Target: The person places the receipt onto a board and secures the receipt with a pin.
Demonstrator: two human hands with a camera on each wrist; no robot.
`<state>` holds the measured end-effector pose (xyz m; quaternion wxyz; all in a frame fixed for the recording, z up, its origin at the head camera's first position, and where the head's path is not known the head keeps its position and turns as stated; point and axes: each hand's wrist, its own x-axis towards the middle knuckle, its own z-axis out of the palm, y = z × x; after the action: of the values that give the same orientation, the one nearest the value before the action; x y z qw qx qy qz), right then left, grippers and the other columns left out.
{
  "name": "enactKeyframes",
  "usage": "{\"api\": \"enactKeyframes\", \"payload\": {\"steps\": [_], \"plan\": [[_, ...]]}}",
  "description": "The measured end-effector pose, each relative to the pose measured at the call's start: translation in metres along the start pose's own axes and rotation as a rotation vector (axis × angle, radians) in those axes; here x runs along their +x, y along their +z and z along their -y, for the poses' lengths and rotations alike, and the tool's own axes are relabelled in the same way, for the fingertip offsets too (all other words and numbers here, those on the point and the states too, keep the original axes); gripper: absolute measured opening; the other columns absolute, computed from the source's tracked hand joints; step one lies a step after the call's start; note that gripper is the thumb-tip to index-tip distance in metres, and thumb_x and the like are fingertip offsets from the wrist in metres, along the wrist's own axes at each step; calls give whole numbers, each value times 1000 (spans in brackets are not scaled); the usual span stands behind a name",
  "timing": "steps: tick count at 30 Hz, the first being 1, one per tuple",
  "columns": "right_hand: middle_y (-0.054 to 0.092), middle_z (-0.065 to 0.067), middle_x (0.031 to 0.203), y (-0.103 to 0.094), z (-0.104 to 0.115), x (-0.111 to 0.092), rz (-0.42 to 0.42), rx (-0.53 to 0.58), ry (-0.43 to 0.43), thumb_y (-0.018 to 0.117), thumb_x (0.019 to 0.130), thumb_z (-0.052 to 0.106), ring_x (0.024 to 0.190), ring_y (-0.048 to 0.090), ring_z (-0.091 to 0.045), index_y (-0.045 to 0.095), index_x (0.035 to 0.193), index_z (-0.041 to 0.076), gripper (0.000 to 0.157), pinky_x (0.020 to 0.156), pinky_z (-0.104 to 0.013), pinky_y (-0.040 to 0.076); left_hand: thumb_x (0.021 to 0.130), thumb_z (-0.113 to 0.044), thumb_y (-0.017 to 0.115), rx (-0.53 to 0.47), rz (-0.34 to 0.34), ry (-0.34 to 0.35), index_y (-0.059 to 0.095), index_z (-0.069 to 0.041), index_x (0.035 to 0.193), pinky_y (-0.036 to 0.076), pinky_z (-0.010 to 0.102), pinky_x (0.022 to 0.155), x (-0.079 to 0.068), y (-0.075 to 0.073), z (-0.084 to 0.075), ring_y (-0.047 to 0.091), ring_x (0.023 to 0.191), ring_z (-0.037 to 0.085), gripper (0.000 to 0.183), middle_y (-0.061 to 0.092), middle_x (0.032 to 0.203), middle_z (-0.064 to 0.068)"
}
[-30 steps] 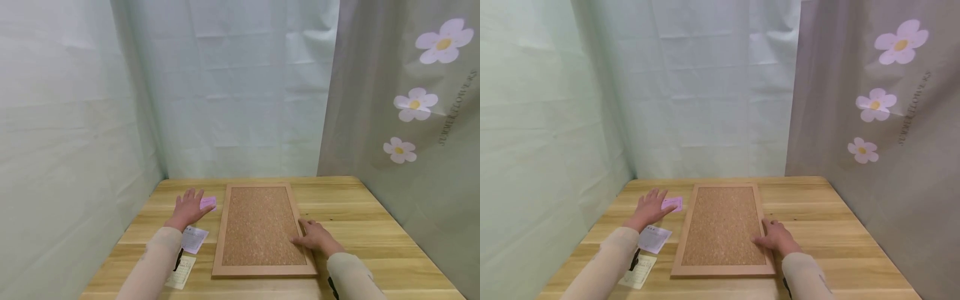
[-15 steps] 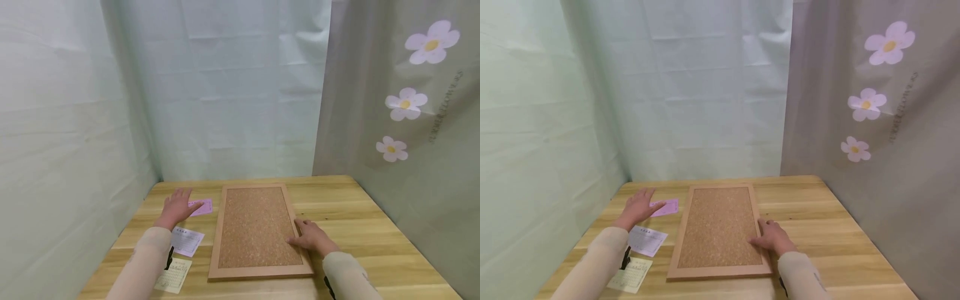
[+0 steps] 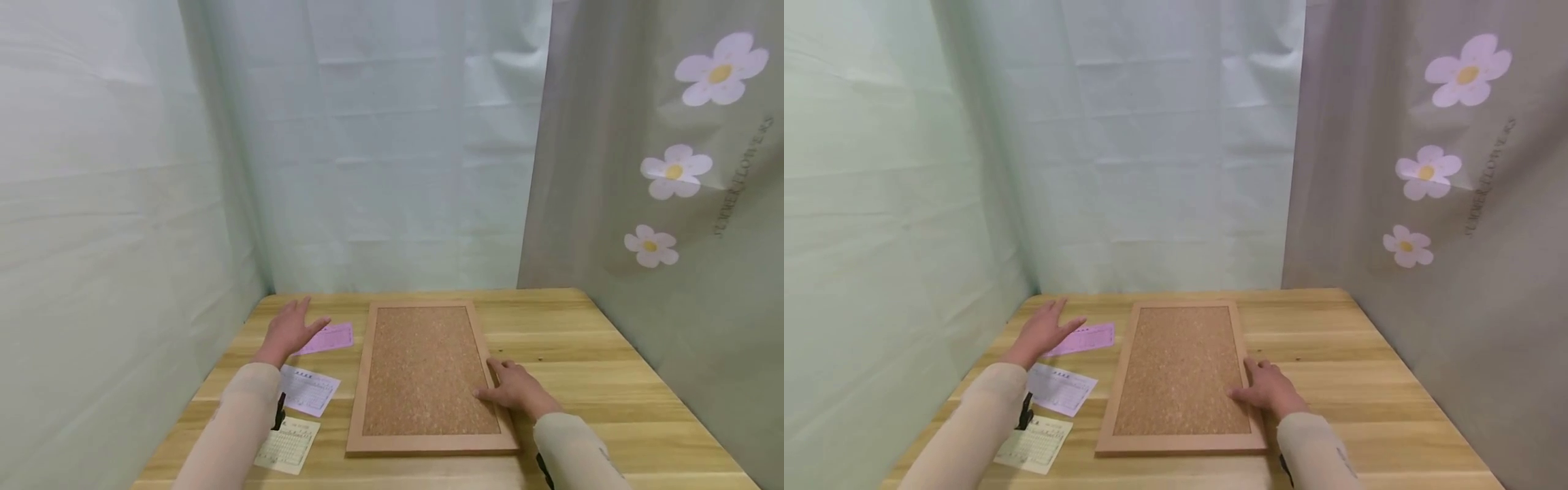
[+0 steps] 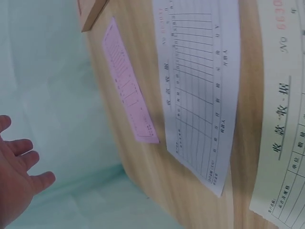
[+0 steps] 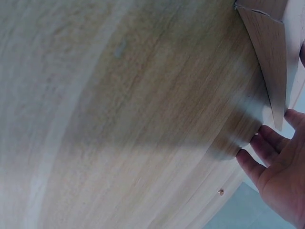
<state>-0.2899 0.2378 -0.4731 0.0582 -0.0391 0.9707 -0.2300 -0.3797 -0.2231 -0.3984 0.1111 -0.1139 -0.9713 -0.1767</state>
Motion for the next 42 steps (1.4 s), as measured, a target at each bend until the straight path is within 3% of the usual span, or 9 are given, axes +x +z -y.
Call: {"api": "enactKeyframes", "payload": {"steps": [15,26,31,42], "plan": [[39,-34,144,0,-1,3,0,-5,11,72,85,55,132,37,-54,38,151,3,90,100,-65,36,98,-49,57,-154,9,-80,22,5,154,23,64,110,8,-5,8,25,139,52,85,27,152,36],[40,-32,144,1,-2,2,-1,10,9,72,85,55,131,39,-53,38,152,5,91,100,-64,36,99,-41,59,-192,-1,-123,25,12,150,22,63,110,6,-9,23,26,138,54,81,28,150,37],[41,-33,142,-1,2,2,-16,-3,-13,73,85,55,130,39,-53,40,150,3,90,100,-64,37,100,-37,59,-224,-36,-120,27,15,148,22,62,111,5,-13,29,27,137,54,78,29,149,39],[40,-36,141,0,-2,0,-10,-4,-11,72,84,56,129,40,-54,40,149,1,92,99,-64,37,99,-38,60,-301,-62,-149,27,14,149,21,60,113,6,-5,36,26,139,52,79,28,151,36]]}}
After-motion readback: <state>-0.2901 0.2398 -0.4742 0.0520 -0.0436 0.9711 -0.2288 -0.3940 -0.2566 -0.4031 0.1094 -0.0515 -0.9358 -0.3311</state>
